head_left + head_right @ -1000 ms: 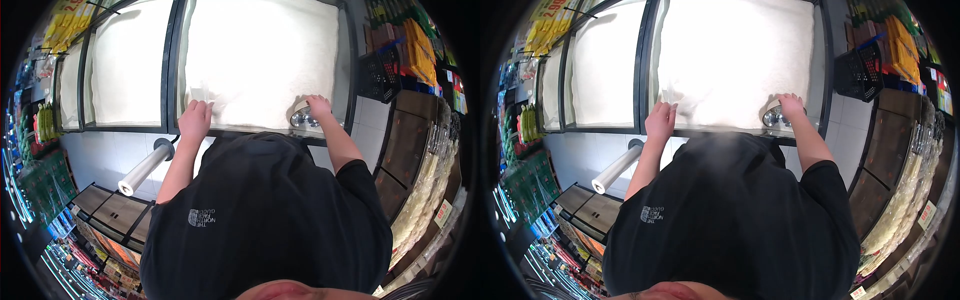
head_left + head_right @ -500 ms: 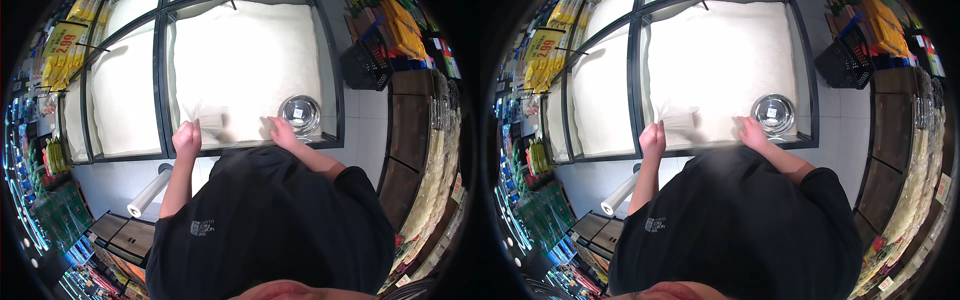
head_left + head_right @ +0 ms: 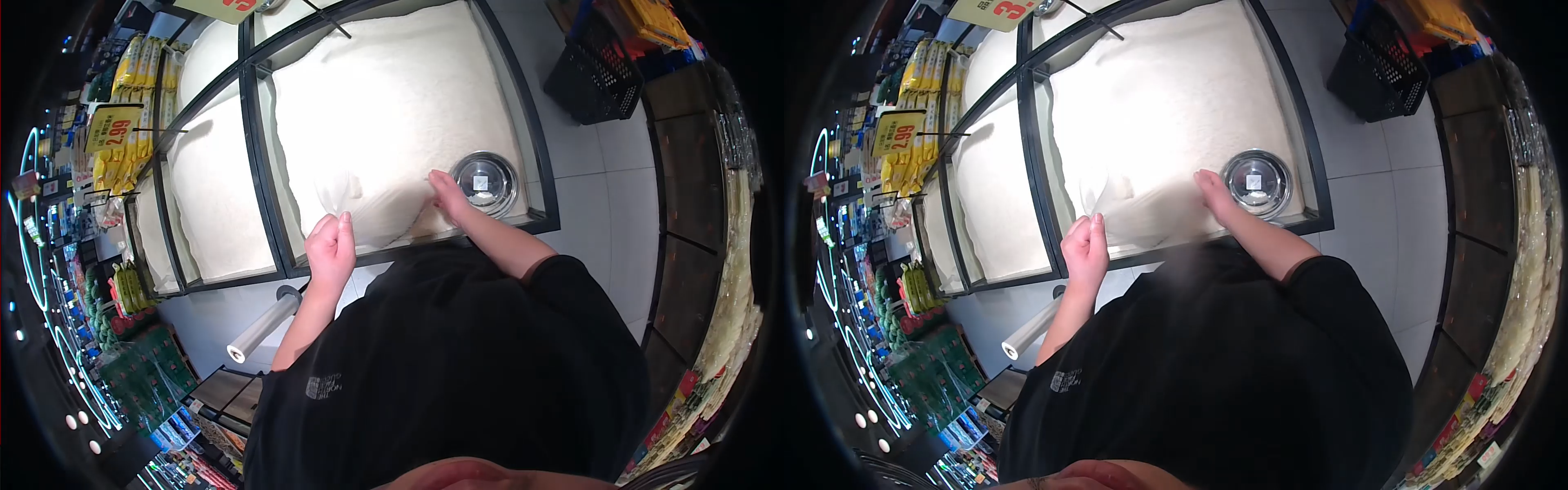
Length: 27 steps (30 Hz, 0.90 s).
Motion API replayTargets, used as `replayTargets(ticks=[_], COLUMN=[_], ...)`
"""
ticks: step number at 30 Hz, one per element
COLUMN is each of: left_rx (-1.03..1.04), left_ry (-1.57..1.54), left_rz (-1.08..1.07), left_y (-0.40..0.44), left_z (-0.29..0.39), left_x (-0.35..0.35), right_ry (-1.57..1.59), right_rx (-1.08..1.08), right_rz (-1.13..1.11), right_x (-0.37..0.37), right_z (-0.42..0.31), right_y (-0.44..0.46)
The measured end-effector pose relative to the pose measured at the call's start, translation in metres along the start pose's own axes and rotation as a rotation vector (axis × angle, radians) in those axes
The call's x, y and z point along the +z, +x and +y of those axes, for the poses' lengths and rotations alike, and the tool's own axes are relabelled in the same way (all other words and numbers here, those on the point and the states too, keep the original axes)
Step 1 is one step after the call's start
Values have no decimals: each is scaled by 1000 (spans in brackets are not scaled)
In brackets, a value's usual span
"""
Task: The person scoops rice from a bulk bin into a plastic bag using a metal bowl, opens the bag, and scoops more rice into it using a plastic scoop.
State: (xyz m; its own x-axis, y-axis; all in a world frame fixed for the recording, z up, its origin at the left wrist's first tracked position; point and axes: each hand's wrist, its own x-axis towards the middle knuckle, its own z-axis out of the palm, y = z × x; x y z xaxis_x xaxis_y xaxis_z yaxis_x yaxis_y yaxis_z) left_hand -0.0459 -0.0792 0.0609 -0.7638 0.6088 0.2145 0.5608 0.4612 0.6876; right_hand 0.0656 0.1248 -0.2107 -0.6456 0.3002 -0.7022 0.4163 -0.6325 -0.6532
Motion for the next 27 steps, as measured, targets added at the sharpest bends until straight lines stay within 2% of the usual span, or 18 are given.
replayTargets(ticks=[4,8,11,13,16,20,24,27], left_rx=[-72,-54,-34,-66,-306,-442,-524,-491], left_ry=[-104,-173,-126,-94,-158,-285,-267,-224], left_rz=[-16,-16,1,33,53,138,140,103], left_y=[8,21,28,37,52,71,88,99], left_z=[41,70,80,79,69,33,-6,-23], left_x=[14,31,41,39,37,40,38,42], right_ry=[482,907,950,837,687,349,389,442], right_rx=[251,214,94,-31,-163,-392,-321,-306], right_rz=[-167,-420,-414,-336,-212,80,176,240], right_x=[-37,-43,-51,-47,-46,-46,-49,-50], right_z=[-7,-18,-24,-36,-47,-62,-83,-93], right_y=[-5,-31,-38,-56,-58,-64,-74,-72])
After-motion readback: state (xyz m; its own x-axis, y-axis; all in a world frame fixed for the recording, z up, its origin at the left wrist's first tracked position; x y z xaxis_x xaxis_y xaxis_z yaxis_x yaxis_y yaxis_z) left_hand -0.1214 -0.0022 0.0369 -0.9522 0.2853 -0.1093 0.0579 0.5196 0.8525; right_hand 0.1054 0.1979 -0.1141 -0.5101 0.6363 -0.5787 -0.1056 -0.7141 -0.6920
